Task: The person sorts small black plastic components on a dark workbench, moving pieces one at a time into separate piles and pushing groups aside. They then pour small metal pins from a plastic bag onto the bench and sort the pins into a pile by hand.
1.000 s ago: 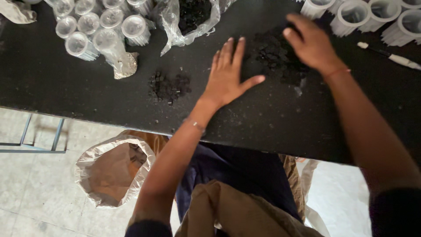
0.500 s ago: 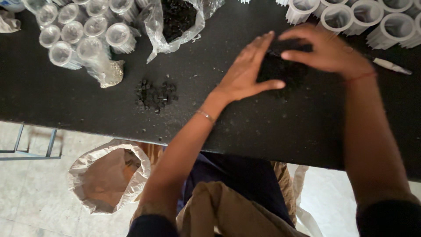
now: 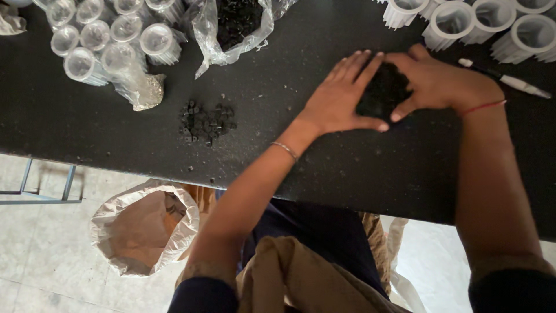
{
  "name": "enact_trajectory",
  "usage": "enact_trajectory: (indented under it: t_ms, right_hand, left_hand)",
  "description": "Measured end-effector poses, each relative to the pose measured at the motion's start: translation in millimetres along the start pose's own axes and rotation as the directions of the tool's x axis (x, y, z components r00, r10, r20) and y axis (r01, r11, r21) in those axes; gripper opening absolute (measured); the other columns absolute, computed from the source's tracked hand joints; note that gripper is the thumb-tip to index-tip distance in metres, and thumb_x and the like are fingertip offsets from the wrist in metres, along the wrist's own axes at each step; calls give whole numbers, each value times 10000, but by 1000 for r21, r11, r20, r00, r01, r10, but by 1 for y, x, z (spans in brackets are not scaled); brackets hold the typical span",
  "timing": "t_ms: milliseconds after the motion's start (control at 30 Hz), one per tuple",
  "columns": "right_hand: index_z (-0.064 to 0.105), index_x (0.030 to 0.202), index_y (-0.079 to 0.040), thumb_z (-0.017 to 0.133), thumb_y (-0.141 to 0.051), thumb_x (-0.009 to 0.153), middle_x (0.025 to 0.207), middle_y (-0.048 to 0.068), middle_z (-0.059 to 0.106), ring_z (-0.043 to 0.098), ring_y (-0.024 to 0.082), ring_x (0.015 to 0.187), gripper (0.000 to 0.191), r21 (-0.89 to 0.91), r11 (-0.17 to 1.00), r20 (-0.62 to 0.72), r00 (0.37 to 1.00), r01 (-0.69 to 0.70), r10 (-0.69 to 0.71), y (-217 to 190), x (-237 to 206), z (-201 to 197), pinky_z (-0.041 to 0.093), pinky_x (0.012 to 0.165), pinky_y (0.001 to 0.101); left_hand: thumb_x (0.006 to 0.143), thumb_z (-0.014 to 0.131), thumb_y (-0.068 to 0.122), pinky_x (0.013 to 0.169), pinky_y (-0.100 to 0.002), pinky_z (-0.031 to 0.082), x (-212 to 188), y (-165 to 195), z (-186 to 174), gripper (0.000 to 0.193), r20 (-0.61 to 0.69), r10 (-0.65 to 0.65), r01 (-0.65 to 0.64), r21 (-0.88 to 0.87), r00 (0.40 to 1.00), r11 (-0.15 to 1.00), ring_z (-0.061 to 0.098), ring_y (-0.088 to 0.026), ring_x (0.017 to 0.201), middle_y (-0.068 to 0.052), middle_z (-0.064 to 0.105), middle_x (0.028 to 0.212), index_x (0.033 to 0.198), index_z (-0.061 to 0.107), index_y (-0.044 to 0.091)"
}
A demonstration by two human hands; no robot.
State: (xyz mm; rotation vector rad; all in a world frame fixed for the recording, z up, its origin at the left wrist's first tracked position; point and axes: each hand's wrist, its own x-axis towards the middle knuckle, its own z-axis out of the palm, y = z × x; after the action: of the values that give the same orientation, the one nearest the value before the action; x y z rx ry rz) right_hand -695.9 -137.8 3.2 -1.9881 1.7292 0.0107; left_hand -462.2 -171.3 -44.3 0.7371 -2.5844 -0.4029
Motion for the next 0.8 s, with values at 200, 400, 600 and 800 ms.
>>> enact_trajectory:
  t_ms: [200,400,600,800]
  right_hand:
    - [528,1405,-130,938,-169,613,1212,135,547,703,330,1006,892,40,998,-100,994,53,-49,-12,-8,-6,559,905,440]
    - [554,1379,-63,894,-223,681,1096,144,668,723,290,934,793,104,974,-98,977,201,-191,15,10,1,586,825,415]
    - [429,1572,-32,1020,-472,350,1113,173,714,739,329,969,1427,-116,991,37,997,68,-64,50,29,13,616,821,429]
    - [319,1645,-24,1062,-603,116,1131,170,728,711,339,1055,1795,-447,895,-204,972,17,-120,42,63,52,582,944,415]
  left_hand:
    - [782,764,740,1263,-473,294,9,7,16,1139,-102,3,-11,-79,995,997,373,-408,1495,-234,425,1558,1519,359,-27]
    - [801,742,732,1267,-466,330,10,10,21,1122,-181,-36,0,-198,983,980,407,-413,1499,-237,453,1566,1544,353,-13]
    - [651,734,855,1230,-564,281,-2,-11,5,1299,-220,-4,1,-13,975,1000,400,-466,1468,-277,439,1538,1552,292,30]
    - [588,641,925,1272,-534,318,5,-7,11,1369,-212,70,-74,-11,975,997,412,-478,1484,-304,399,1568,1593,233,89]
